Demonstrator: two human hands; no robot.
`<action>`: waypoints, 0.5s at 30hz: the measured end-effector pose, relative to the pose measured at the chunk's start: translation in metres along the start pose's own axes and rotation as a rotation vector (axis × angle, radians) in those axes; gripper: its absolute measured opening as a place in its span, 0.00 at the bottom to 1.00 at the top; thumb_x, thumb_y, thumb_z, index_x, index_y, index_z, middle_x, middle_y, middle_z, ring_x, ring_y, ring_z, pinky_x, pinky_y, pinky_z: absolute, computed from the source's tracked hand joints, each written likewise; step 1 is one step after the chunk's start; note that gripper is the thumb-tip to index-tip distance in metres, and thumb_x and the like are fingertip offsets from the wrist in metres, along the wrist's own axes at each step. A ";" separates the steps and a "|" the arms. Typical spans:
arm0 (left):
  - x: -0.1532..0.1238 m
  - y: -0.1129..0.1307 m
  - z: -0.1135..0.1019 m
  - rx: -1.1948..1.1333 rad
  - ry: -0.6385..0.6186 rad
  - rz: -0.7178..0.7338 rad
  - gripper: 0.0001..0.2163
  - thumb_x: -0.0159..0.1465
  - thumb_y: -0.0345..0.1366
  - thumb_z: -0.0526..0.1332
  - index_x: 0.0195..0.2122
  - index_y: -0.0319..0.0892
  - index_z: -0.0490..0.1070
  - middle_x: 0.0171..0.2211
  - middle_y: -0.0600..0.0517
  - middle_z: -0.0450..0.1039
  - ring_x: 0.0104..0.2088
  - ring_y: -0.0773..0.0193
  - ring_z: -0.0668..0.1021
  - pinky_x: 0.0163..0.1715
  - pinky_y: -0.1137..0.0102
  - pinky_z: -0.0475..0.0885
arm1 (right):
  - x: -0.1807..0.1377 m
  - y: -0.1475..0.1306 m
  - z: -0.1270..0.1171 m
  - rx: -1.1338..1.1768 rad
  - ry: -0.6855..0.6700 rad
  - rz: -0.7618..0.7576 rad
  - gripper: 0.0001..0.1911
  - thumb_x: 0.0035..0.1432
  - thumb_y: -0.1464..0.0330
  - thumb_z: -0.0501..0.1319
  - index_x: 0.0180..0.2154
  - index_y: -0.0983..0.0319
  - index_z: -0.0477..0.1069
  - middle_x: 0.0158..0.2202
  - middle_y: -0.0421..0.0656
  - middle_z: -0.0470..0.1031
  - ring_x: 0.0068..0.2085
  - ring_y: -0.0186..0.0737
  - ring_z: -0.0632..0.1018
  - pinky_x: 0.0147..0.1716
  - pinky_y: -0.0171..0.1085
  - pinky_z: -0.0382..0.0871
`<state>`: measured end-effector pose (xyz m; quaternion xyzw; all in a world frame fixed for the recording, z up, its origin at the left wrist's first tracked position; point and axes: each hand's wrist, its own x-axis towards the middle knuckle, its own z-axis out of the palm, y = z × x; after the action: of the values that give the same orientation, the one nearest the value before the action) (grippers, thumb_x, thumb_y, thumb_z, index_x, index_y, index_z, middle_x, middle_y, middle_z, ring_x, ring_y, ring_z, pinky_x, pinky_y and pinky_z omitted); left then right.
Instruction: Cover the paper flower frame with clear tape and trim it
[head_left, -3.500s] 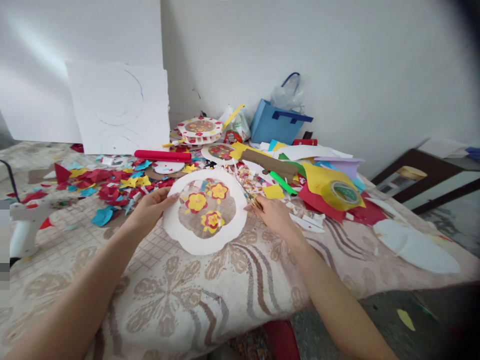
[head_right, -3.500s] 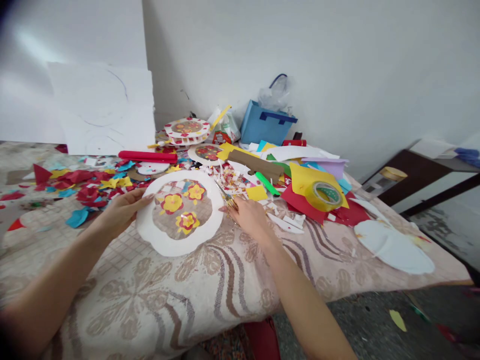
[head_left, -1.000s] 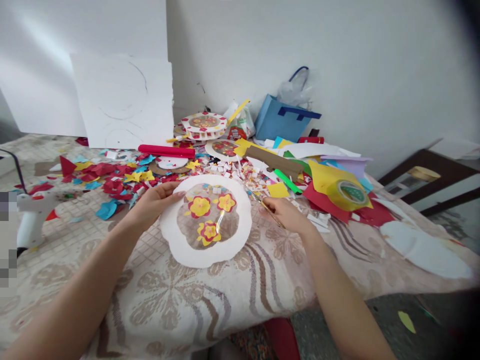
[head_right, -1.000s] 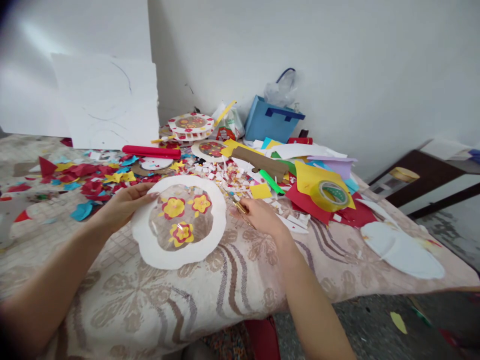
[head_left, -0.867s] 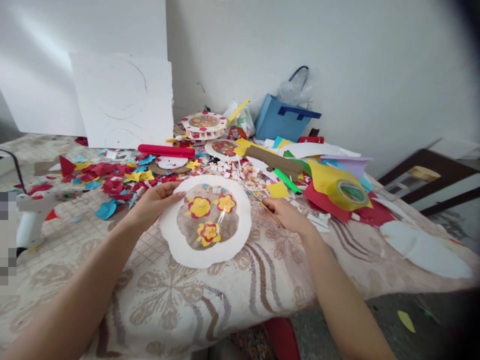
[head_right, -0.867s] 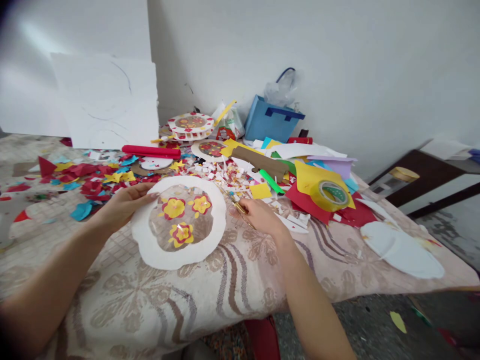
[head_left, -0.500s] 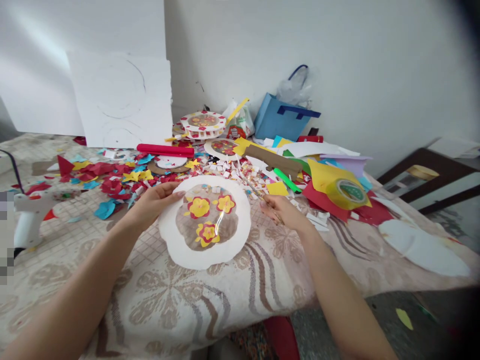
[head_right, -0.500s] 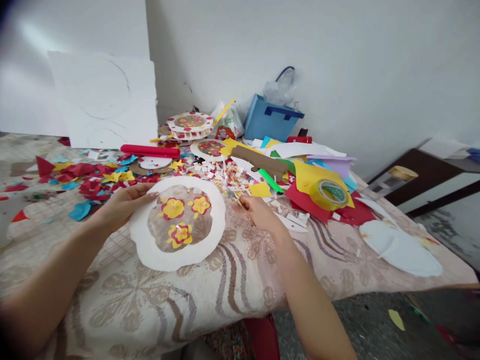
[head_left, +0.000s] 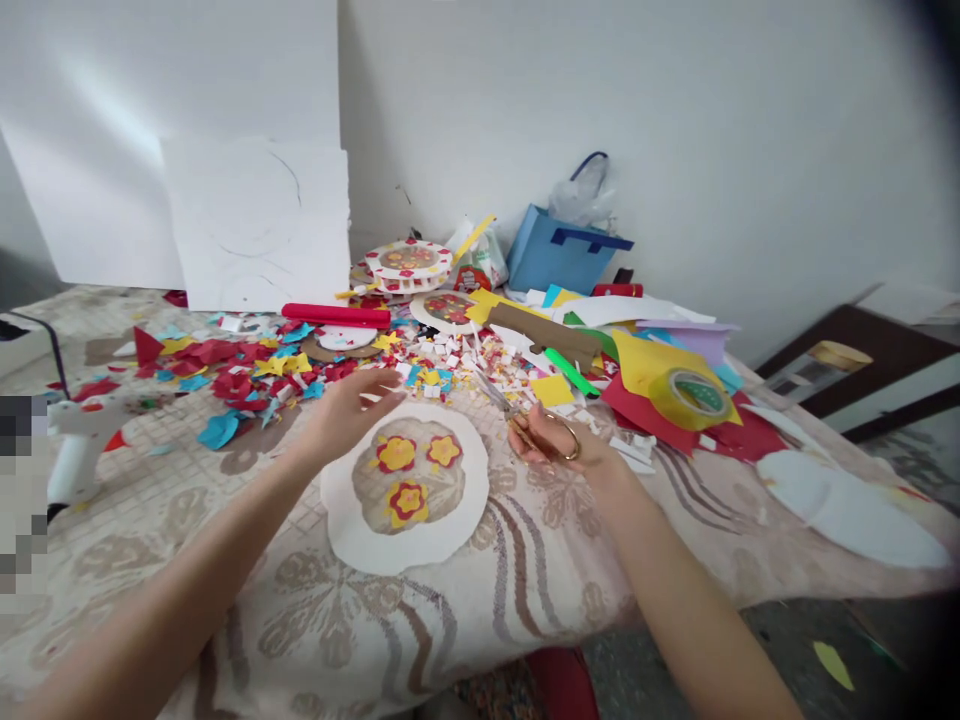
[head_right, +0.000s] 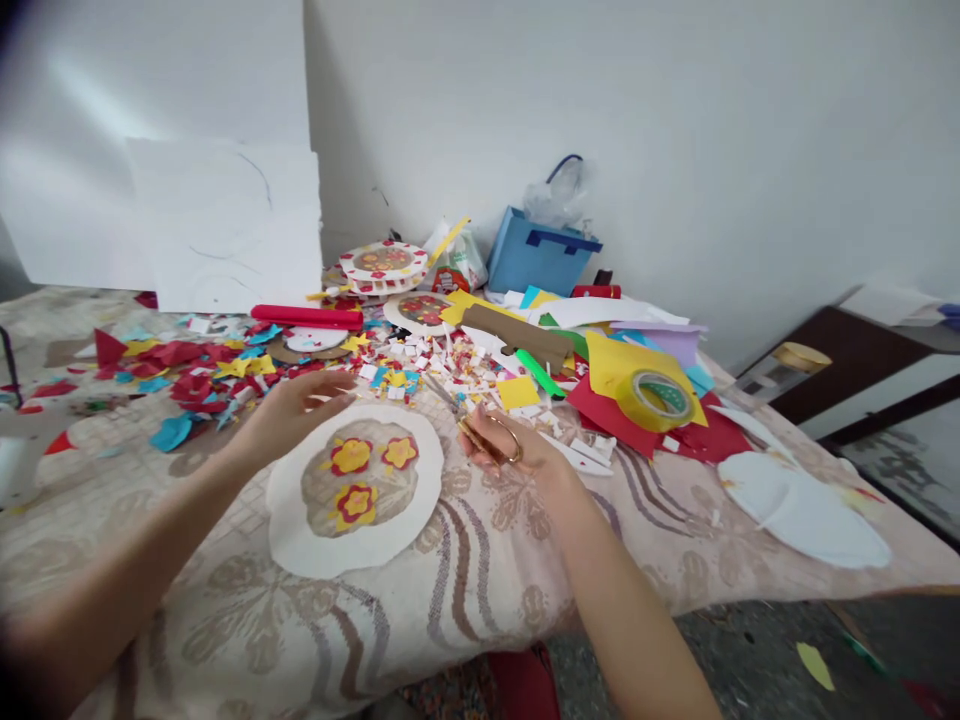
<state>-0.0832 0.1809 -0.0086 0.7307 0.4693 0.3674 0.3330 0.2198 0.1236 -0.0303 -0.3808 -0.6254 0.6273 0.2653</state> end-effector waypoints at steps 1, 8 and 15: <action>0.003 0.011 0.007 -0.074 -0.104 0.015 0.17 0.56 0.44 0.63 0.43 0.40 0.74 0.44 0.44 0.76 0.38 0.57 0.78 0.38 0.65 0.73 | 0.002 0.001 0.001 0.071 -0.064 -0.009 0.36 0.52 0.35 0.43 0.27 0.62 0.61 0.17 0.33 0.56 0.15 0.27 0.57 0.14 0.30 0.52; 0.025 0.046 0.046 -0.595 -0.444 0.075 0.18 0.57 0.34 0.64 0.50 0.43 0.68 0.44 0.47 0.74 0.35 0.66 0.77 0.32 0.73 0.71 | 0.008 0.004 0.009 0.360 -0.261 -0.111 0.37 0.51 0.34 0.42 0.24 0.62 0.60 0.11 0.31 0.50 0.11 0.27 0.53 0.09 0.28 0.50; 0.031 0.040 0.045 -0.659 -0.433 0.027 0.12 0.57 0.33 0.65 0.43 0.41 0.71 0.32 0.51 0.74 0.30 0.68 0.76 0.32 0.73 0.71 | 0.014 0.009 0.012 0.462 -0.360 -0.153 0.36 0.54 0.36 0.40 0.25 0.62 0.60 0.11 0.31 0.51 0.10 0.26 0.53 0.08 0.27 0.50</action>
<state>-0.0180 0.1900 0.0088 0.6512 0.2358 0.3402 0.6361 0.2034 0.1268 -0.0423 -0.1448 -0.5298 0.7887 0.2763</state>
